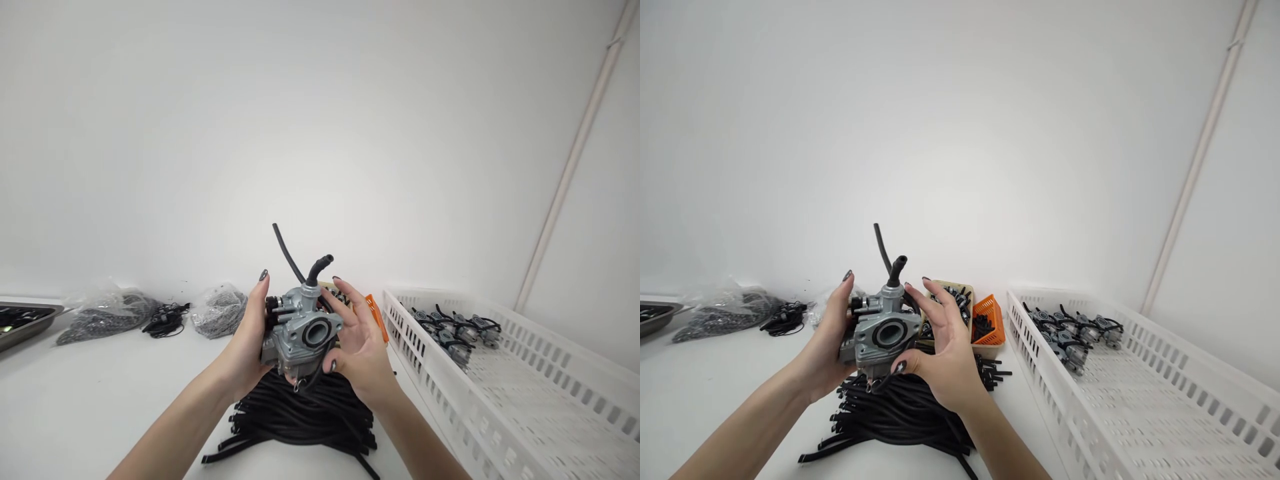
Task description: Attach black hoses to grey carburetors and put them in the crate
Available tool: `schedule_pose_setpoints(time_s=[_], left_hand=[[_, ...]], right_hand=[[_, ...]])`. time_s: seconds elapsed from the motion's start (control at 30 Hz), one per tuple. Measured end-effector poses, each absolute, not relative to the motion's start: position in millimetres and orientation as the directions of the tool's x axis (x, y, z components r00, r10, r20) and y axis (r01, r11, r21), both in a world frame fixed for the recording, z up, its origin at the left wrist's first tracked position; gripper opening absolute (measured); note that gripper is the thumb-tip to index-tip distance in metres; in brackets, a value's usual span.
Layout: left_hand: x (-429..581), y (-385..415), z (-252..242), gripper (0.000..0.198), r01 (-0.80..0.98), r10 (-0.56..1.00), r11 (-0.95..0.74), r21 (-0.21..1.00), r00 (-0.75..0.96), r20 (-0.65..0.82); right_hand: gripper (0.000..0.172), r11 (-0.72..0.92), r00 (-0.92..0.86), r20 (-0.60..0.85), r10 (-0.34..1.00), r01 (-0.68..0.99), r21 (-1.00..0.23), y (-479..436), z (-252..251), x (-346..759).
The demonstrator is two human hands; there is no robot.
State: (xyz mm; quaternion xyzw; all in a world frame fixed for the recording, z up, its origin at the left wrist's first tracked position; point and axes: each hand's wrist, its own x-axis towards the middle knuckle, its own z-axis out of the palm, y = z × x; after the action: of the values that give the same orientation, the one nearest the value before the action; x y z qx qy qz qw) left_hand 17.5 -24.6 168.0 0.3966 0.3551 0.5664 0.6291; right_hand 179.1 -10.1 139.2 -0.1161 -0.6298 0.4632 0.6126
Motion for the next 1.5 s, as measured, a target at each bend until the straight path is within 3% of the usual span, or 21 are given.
schedule_pose_setpoints(time_s=[0.17, 0.37, 0.47, 0.67, 0.77, 0.87, 0.93, 1.1, 1.2, 1.37, 1.5], left_hand=[[18.5, -25.3, 163.3, 0.062, -0.413, 0.955, 0.212, 0.886, 0.278, -0.099], [21.6, -25.5, 161.0, 0.053, -0.452, 0.944, 0.218, 0.865, 0.323, -0.069], [24.9, -24.0, 163.6, 0.055, -0.475, 0.957, 0.2, 0.857, 0.284, -0.066], [34.8, -18.4, 164.5, 0.028, -0.537, 0.989, -0.146, 0.831, -0.063, 0.133], [35.7, -12.6, 161.6, 0.033, -0.483, 0.98, -0.183, 0.856, -0.162, 0.118], [35.2, -7.2, 159.2, 0.045, -0.437, 0.955, -0.246, 0.865, -0.261, 0.139], [35.3, -5.4, 157.9, 0.052, -0.417, 0.937, -0.295, 0.859, -0.301, 0.176], [36.7, -6.4, 152.5, 0.056, -0.336, 0.916, -0.355, 0.872, -0.311, 0.253], [37.4, -7.1, 149.3, 0.058, -0.261, 0.914, -0.35, 0.9, -0.307, 0.266], [38.6, -9.5, 152.1, 0.068, -0.278, 0.919, -0.332, 0.901, -0.311, 0.243], [39.1, -13.3, 155.9, 0.071, -0.273, 0.922, -0.324, 0.906, -0.306, 0.237]], right_hand=[[0.106, 0.482, -0.39, 0.627, 0.674, -0.411, -0.774, -21.2, 149.5, 187.8], [0.112, 0.5, -0.482, 0.614, 0.625, -0.357, -0.789, -20.5, 148.4, 194.3], [0.1, 0.506, -0.395, 0.62, 0.678, -0.361, -0.784, -12.9, 145.6, 191.9], [0.047, 0.528, -0.005, 0.541, 0.841, -0.209, -0.823, 10.5, 148.6, 197.9], [0.033, 0.546, 0.016, 0.549, 0.836, -0.131, -0.828, 9.0, 153.8, 204.9], [0.022, 0.669, -0.154, 0.656, 0.739, 0.058, -0.741, -1.2, 156.1, 207.7], [0.014, 0.755, -0.233, 0.719, 0.655, 0.239, -0.611, -6.6, 153.2, 205.4], [0.022, 0.806, -0.251, 0.853, 0.457, 0.522, -0.279, -4.7, 134.4, 188.5], [0.026, 0.814, -0.293, 0.849, 0.44, 0.529, -0.24, -2.9, 126.9, 179.3], [0.02, 0.85, -0.232, 0.859, 0.457, 0.4, -0.343, -6.1, 130.1, 179.2], [0.02, 0.878, -0.194, 0.861, 0.47, 0.206, -0.432, -1.2, 131.8, 182.9]])
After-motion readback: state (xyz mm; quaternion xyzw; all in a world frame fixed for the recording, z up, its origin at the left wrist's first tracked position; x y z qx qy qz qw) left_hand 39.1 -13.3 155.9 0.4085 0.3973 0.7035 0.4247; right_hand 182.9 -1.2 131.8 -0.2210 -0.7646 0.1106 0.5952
